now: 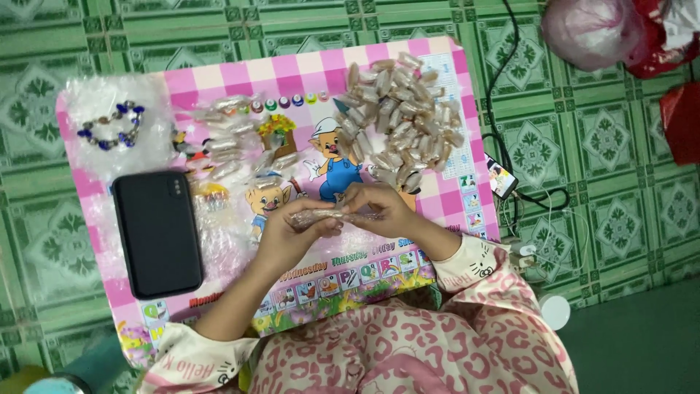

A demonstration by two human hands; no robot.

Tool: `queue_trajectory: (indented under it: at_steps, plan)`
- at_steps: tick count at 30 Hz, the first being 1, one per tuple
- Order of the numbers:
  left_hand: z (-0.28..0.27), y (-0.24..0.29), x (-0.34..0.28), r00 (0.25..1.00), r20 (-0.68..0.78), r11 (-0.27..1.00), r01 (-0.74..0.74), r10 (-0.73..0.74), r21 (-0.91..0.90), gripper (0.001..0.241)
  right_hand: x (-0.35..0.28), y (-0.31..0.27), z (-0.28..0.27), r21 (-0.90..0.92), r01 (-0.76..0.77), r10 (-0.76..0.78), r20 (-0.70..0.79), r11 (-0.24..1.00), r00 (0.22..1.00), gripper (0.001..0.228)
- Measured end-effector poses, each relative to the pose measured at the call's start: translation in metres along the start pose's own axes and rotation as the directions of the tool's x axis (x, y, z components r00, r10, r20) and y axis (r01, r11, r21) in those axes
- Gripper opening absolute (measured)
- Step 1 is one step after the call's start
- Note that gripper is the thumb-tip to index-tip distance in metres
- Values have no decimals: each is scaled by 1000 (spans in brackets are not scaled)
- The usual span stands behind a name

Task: Packing small plastic packets into a larger clear bag on a table

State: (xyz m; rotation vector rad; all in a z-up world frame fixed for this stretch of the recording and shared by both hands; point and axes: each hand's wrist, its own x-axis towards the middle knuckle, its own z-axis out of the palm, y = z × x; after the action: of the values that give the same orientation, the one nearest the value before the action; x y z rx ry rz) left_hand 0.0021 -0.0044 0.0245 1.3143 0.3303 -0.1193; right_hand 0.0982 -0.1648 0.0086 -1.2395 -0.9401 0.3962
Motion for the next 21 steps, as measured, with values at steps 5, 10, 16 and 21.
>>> queue_trajectory:
  at_steps: [5,10,16,21]
  plan:
    - [1,-4,5,995,-85,998,-58,58,10,23,-13,15,-21,-50,-12,10,-42,999,999,9]
    - [-5,-4,9,982,-161,995,-99,97,-8,24,-77,-32,-94,-285,-364,236,-398,887,887,15]
    - [-24,3,10,999,46,967,37,-27,-251,22,-128,-92,-107,200,-572,491,340,796,802,19]
    - [-18,-4,10,992,-75,984,-112,103,-135,27,-223,-52,-116,48,-962,814,522,268,253,26]
